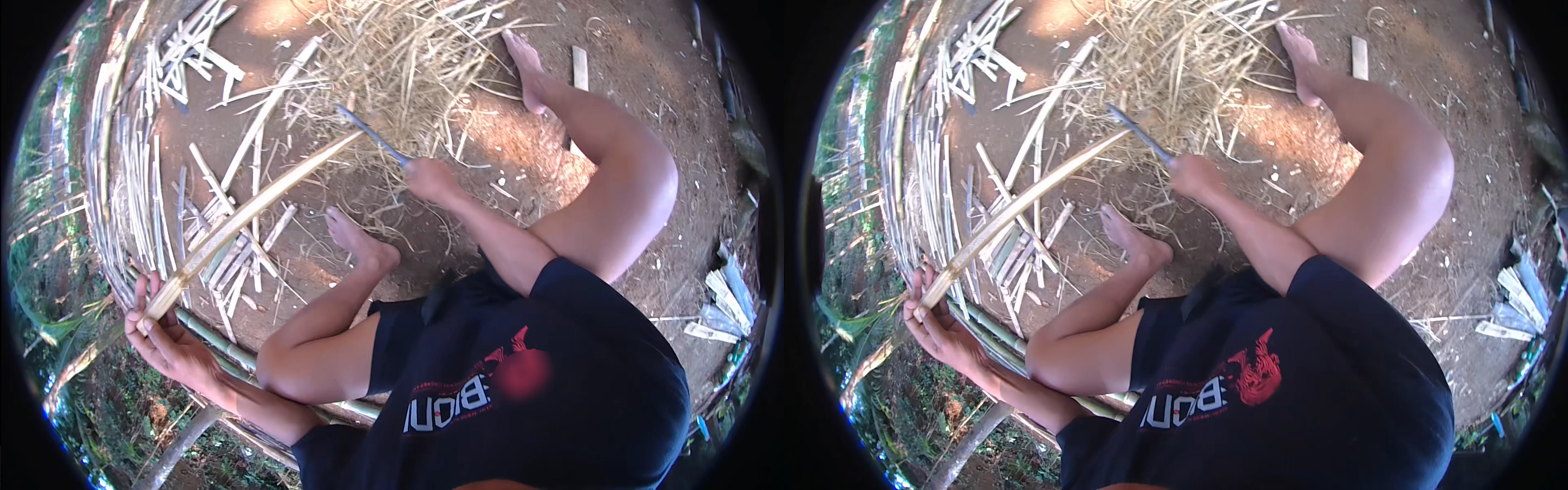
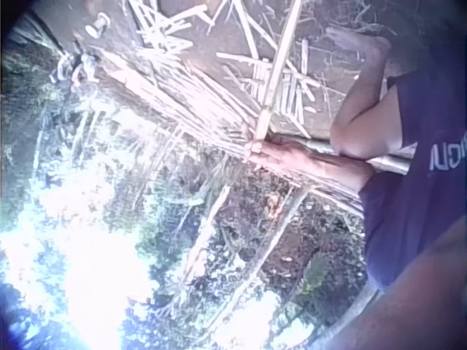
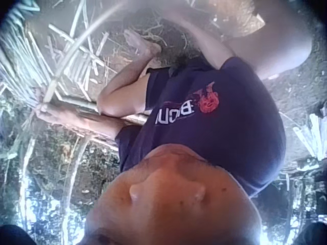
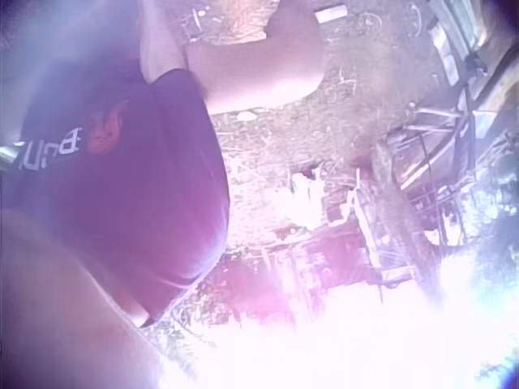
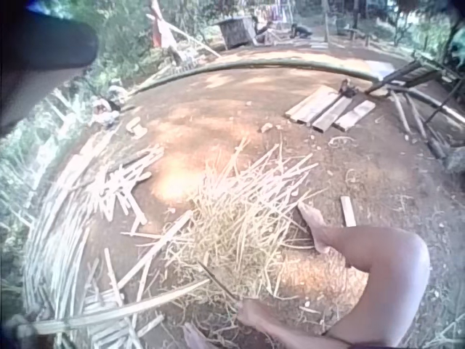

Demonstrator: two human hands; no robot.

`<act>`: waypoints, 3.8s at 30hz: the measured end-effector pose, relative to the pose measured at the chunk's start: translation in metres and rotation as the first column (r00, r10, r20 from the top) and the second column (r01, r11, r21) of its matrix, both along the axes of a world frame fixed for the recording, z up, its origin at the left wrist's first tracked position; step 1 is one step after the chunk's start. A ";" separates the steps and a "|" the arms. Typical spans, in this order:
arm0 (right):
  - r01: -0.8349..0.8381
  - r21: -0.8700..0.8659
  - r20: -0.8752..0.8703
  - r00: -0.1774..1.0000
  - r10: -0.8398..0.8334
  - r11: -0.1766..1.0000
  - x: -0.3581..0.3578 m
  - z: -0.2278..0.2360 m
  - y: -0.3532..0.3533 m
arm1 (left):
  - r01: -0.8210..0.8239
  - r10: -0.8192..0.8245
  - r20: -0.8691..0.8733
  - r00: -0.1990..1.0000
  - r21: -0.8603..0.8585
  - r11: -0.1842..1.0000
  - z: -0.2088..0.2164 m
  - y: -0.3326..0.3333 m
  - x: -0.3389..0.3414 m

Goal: The person sits on the ground and uses a machete to split long bamboo poles into thin strips. They hold the bamboo with one hand and strike it with the machete to separate the material, creating a pile of bamboo strips.

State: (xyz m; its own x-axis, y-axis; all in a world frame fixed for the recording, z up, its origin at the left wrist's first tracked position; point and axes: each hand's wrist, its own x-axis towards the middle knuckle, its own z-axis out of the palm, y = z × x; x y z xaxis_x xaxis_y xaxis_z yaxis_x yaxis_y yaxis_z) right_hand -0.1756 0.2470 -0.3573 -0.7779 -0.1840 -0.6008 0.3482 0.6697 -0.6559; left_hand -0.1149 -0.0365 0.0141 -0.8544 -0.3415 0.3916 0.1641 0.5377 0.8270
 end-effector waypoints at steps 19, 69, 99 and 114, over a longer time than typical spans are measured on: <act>0.113 0.057 0.088 0.989 -0.118 0.992 -0.008 -0.030 0.015 | -0.097 0.096 0.011 0.995 0.103 0.990 -0.010 -0.023 -0.001; 0.168 -0.134 0.040 0.986 -0.164 0.977 0.045 0.019 -0.019 | -0.032 0.033 0.001 0.999 0.286 0.958 0.004 -0.036 0.006; -0.029 -0.146 0.006 1.000 0.030 0.989 0.050 0.115 -0.024 | 0.001 -0.005 0.045 0.999 0.093 0.996 0.020 0.001 0.041; -0.044 -0.199 -0.234 0.972 -0.003 0.979 0.058 0.088 -0.030 | -0.158 0.156 0.063 0.986 0.025 0.987 0.012 0.000 0.035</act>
State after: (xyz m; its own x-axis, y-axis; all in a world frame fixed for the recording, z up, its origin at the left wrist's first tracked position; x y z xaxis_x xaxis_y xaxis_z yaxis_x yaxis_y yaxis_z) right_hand -0.1176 0.2167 -0.2689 -0.8862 -0.2999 -0.3530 0.1580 0.5207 -0.8390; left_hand -0.0797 -0.0368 0.0261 -0.8109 -0.4843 0.3284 0.0284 0.5281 0.8487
